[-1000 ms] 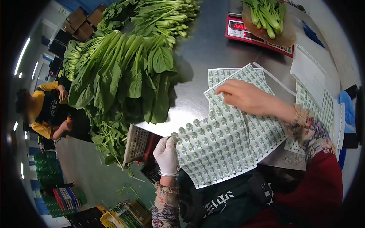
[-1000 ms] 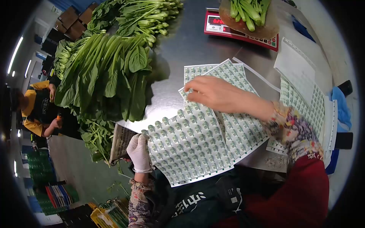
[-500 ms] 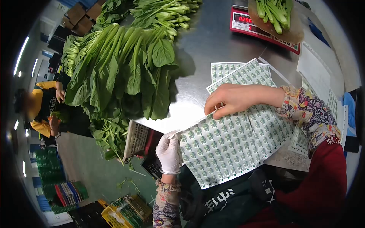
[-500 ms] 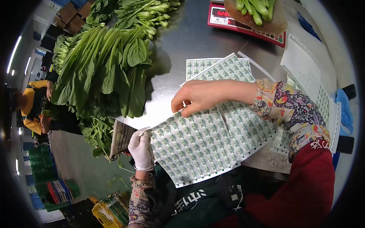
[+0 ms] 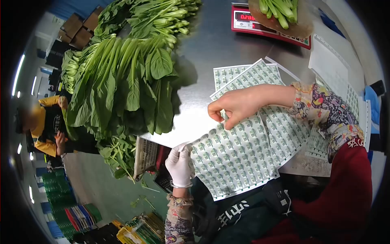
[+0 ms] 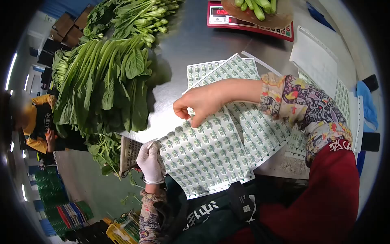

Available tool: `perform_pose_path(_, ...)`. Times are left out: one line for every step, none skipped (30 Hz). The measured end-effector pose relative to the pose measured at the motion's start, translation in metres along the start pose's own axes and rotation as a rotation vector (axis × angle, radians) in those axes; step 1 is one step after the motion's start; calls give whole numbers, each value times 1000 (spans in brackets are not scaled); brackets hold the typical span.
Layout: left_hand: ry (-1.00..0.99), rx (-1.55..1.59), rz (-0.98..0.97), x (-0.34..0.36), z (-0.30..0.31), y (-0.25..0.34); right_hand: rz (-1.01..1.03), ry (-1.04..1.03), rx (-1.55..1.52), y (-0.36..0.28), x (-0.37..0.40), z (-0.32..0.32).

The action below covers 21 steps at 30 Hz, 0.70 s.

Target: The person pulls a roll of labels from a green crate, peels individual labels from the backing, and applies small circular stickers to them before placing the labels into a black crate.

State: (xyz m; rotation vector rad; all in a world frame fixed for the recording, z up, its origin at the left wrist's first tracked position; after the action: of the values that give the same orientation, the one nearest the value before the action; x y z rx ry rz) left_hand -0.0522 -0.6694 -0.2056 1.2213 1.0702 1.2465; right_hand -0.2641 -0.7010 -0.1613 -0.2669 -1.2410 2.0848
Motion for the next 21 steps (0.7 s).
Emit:
perform_pose_path(0,-76,-26,2,1,3,5,-41,-59,2,-1,-3)
perform_pose_path(-4,-202,-217,3,-1,15,-7,-39,-61,2,0,-3)
perform_pose_path(-20,-214,-238,5,-2,18,-23,-58,-99,1,2,-3)
perform_pose_path(-33,-225,-259,6,-4,22,-38,-80,-137,-2,4,-4)
perform_pose_path(-46,-237,-278,8,-5,25,-53,-102,-174,-4,5,-4)
perform_pose_path(-52,-202,-264,7,-4,21,4,-61,-212,-5,5,-3)
perform_pose_path(-50,-195,-267,6,-4,20,8,-48,-209,-5,5,-2)
perform_pose_path(-48,-188,-270,5,-4,19,12,-33,-207,-5,6,-2)
perform_pose_path(-49,-180,-275,4,-5,19,16,-16,-203,-5,7,-2)
perform_pose_path(-6,-135,-276,3,-4,19,29,23,-155,-5,8,1)
perform_pose_path(1,-126,-237,2,-4,17,42,61,-109,-4,8,3)
perform_pose_path(8,-117,-197,1,-4,16,55,98,-63,-5,9,5)
perform_pose_path(16,-106,-159,0,-4,14,78,129,-31,-7,9,8)
perform_pose_path(16,-37,-94,-1,-2,7,101,159,1,-10,10,11)
perform_pose_path(17,32,-31,-3,-1,0,126,189,36,-14,10,14)
perform_pose_path(17,102,31,-3,0,-6,148,193,74,-18,11,15)
perform_pose_path(23,122,64,-4,1,-9,170,199,114,-22,11,16)
perform_pose_path(25,144,95,-3,1,-11,189,205,156,-25,12,18)
perform_pose_path(25,167,128,-3,0,-13,179,177,144,-23,11,18)
perform_pose_path(60,166,158,-2,-4,-10,168,150,129,-22,9,18)
perform_pose_path(56,188,154,-3,-5,-11,159,122,112,-22,7,19)
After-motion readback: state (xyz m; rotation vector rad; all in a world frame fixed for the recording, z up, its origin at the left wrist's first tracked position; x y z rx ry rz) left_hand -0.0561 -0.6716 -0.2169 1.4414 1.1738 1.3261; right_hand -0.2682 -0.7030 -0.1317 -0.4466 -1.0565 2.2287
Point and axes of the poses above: each hand's wrist, its own x-axis away from the middle knuckle, its own z-axis out of the back of the hand, y = z × x, the point moved 8 cm from there along -x, towards the middle knuckle
